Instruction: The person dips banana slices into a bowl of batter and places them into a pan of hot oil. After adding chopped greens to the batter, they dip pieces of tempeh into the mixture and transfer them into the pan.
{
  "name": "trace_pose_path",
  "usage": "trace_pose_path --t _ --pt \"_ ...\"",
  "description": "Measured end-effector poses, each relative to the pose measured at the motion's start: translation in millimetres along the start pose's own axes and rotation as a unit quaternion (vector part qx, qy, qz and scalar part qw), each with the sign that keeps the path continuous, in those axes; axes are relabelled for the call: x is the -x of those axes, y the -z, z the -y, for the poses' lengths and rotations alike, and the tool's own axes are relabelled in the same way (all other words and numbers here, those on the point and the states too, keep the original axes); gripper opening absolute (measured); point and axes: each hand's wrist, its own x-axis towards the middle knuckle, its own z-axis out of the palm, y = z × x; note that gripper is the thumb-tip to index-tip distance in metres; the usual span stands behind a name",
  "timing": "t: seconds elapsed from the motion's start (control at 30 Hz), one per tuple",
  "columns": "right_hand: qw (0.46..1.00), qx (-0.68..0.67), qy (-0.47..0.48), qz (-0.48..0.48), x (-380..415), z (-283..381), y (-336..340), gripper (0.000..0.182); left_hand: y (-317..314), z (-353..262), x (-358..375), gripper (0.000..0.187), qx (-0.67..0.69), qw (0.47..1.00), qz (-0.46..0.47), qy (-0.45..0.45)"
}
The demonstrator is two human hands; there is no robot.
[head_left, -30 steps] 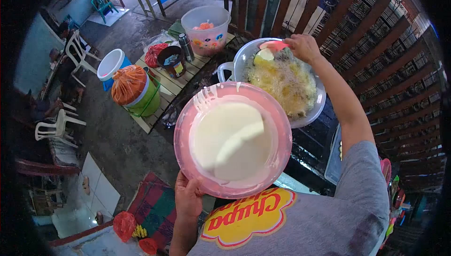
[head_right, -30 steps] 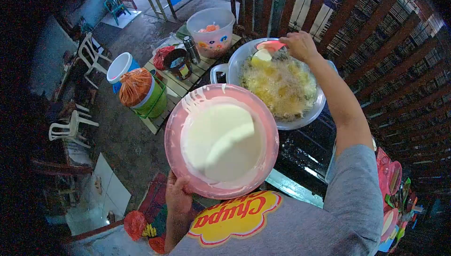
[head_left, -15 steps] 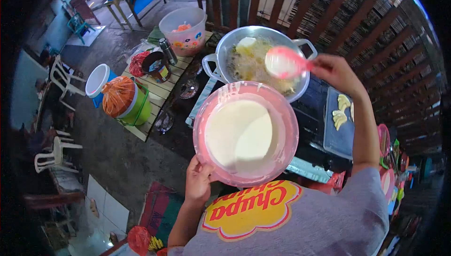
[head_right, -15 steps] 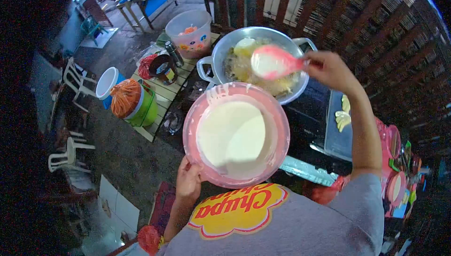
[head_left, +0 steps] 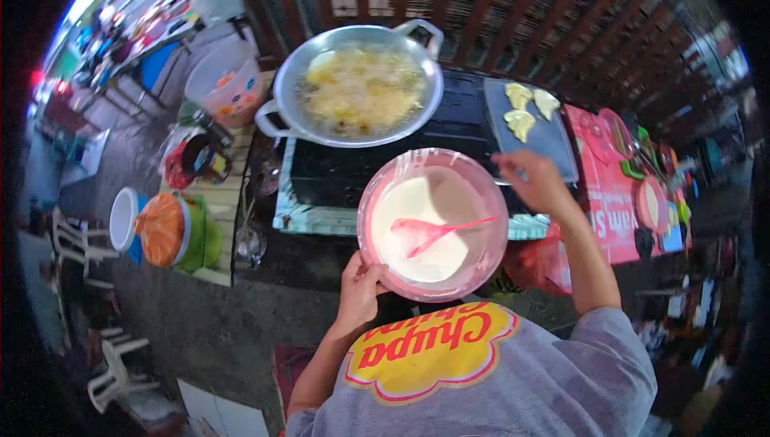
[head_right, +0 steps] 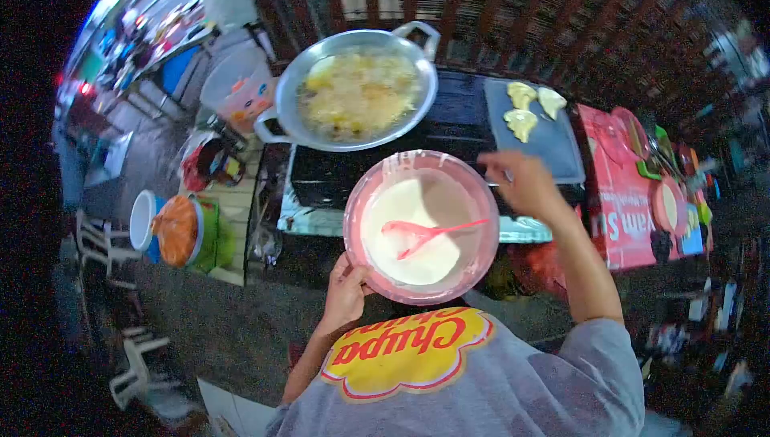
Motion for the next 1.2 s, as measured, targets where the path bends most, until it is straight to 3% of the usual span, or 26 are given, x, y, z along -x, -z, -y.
trace_pose_path --t 0.1,0.17,0.33,0.37,0.4,0.5,0.53,0.57,0.6,0.67,0.7,0.73,0.77,0.9,0.97,1.03,1.1,1.2 --pt "0.984 0.043 -0.139 -0.104 -14.8 -72.3 19.8 0.020 -9.9 5.9 -3.4 0.021 0.000 1.000 0.005 0.002" --pt "0.967 0.055 -0.217 -0.119 -24.0 -131.6 23.0 0.021 -14.9 9.4 -6.2 0.022 0.000 1.000 0.008 0.004" --pt "0.949 0.100 -0.257 -0.153 -63.0 -281.9 7.8 0.026 -24.6 22.3 -14.6 0.024 -0.009 1.000 -0.015 -0.010" --pt "0.942 0.095 -0.279 -0.163 -70.5 -299.5 5.3 0.028 -28.8 24.0 -15.7 0.024 -0.011 1.000 -0.018 -0.014" --pt "0.920 0.064 -0.359 -0.144 -77.5 -264.5 16.4 0.036 -34.1 25.4 -16.2 0.023 0.001 0.999 -0.030 -0.017" --pt "0.918 0.087 -0.337 -0.188 -98.2 -319.8 -1.5 0.040 -41.7 29.2 -16.8 0.023 0.000 0.999 -0.046 -0.023" --pt "0.936 0.048 -0.333 -0.106 -106.8 -342.5 -0.5 0.044 -41.9 32.0 -16.4 0.023 0.005 0.997 -0.063 -0.033" --pt "0.917 0.139 -0.365 -0.080 -115.4 -335.8 -0.1 0.045 -42.3 36.1 -17.7 0.023 0.003 0.997 -0.064 -0.033" --pt "0.923 0.183 -0.328 -0.079 -116.6 -345.6 0.4 0.042 -41.8 38.8 -16.8 0.023 0.002 0.997 -0.066 -0.032" --pt "0.931 0.112 -0.334 -0.097 -115.3 -335.6 4.1 0.035 -45.3 40.4 -14.3 0.023 0.008 0.995 -0.085 -0.043" --pt "0.931 0.159 -0.318 -0.078 -119.5 -331.8 6.8 0.032 -47.2 41.5 -13.9 0.023 0.008 0.995 -0.083 -0.045" --pt "0.936 0.123 -0.326 -0.054 -123.2 -334.4 6.9 0.029 -47.2 43.5 -13.7 0.023 0.009 0.996 -0.078 -0.045" --pt "0.935 0.078 -0.322 -0.128 -123.3 -356.0 -4.2 0.031 -48.7 44.1 -13.4 0.023 0.014 0.995 -0.085 -0.053" --pt "0.951 0.089 -0.289 -0.071 -135.4 -398.2 -7.4 0.039 -51.0 45.7 -11.3 0.023 0.013 0.995 -0.084 -0.046" --pt "0.952 0.104 -0.278 -0.069 -131.8 -378.4 -1.4 0.046 -51.4 47.2 -10.9 0.024 0.016 0.995 -0.081 -0.050" --pt "0.935 -0.059 -0.343 -0.070 -123.6 -313.6 20.3 0.038 -52.2 48.4 -11.0 0.024 0.017 0.995 -0.081 -0.054" --pt "0.929 -0.105 -0.340 -0.103 -126.0 -326.5 15.0 0.028 -53.1 45.9 -10.6 0.023 0.020 0.996 -0.081 -0.045" --pt "0.952 -0.132 -0.258 -0.095 -106.6 -258.9 37.4 0.027 -52.2 45.6 -10.4 0.023 0.026 0.997 -0.071 -0.034"
